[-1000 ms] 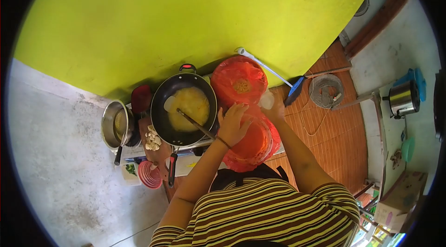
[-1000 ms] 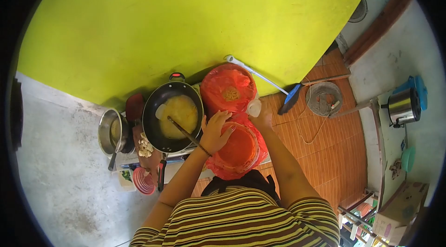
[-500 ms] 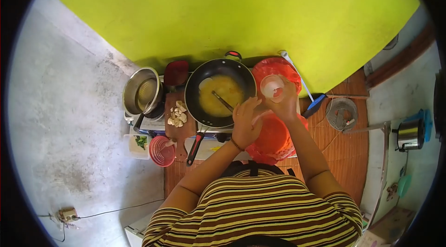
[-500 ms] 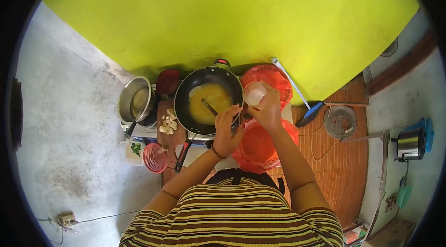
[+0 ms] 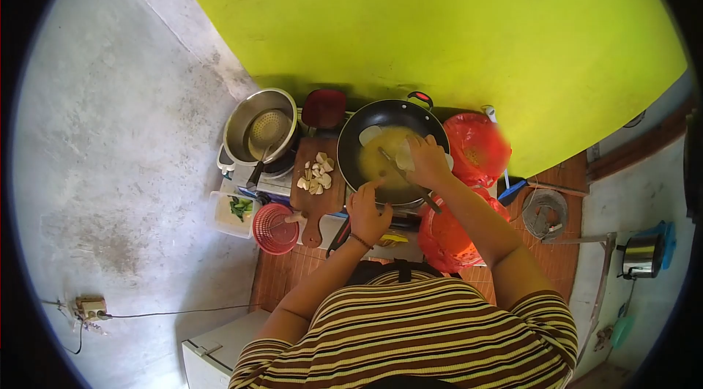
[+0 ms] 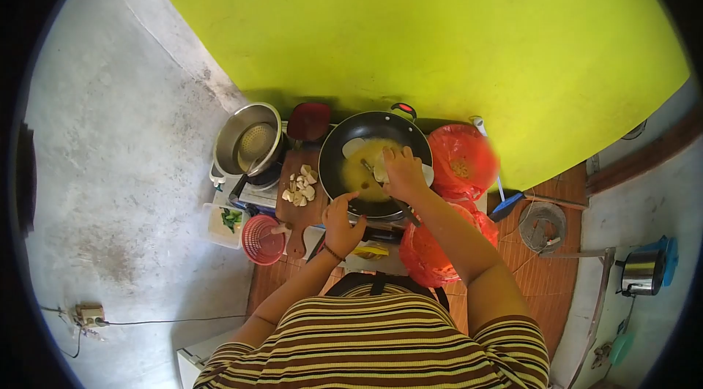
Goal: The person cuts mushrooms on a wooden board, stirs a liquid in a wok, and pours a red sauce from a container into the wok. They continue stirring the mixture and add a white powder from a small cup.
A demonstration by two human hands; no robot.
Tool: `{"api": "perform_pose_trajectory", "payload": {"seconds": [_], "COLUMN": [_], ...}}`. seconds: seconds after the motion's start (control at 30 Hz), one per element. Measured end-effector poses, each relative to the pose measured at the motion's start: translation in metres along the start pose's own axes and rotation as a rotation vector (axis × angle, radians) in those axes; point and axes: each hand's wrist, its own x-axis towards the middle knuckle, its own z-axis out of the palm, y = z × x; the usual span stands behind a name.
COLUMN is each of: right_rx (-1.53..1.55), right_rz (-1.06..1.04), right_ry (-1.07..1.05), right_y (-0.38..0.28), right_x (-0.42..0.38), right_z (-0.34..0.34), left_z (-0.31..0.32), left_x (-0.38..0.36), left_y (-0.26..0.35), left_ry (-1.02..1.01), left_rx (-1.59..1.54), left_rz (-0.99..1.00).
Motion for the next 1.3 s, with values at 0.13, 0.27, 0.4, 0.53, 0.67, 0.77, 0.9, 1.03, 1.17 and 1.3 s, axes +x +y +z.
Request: {"api": "perform_pose_trajectory", "payload": {"seconds": [0.13,0.27,0.4,0.53,0.67,0.77,0.9,1.03,1.17,1.3], "right_rx": [-0.015,-0.017,-0.073,-0.143,-0.165,-0.149,0.021,0.279,0.364,0.481], "right_rz": [-0.007,-0.022,-0.042,-0.040,-0.071,-0.061,-0.014,0.072,0.131,0.233], "right_ry": [0.005,0.060,0.027,-0.038,-0.002,0.009,0.058,0.175,0.319,0.440], "right_y": [-0.005,-0.005,-0.011,-0.013,-0.011,-0.011,-0.005,0.006,0.018,0.033], "right_x": [0.002,0.002,0.001,0.001,0.000,-0.002,-0.005,-0.014,-0.027,-0.046], "right_z": [0.004,0.007,0.001,0.001,0.000,-0.004,-0.010,-0.017,-0.025,-0.038], "left_z": [-0.011,-0.015,-0.015,-0.016,-0.018,-0.019,-0.016,-0.010,0.002,0.019], "left_x": [-0.001,0.002,0.005,0.005,0.005,0.005,0.006,0.010,0.015,0.024], "left_y": [-0.012,-0.021,-0.023,-0.025,-0.025,-0.025,-0.023,-0.014,0.003,0.034], "left_ry": [-0.010,0.002,0.034,0.032,0.026,0.014,-0.002,-0.051,-0.079,-0.117], "left_rx": [-0.021,-0.025,-0.023,-0.032,-0.035,-0.038,-0.040,-0.086,-0.124,-0.097], "left_rz": [-0.049,-0.056,-0.035,-0.035,-0.041,-0.043,-0.034,-0.009,0.050,0.136]}}
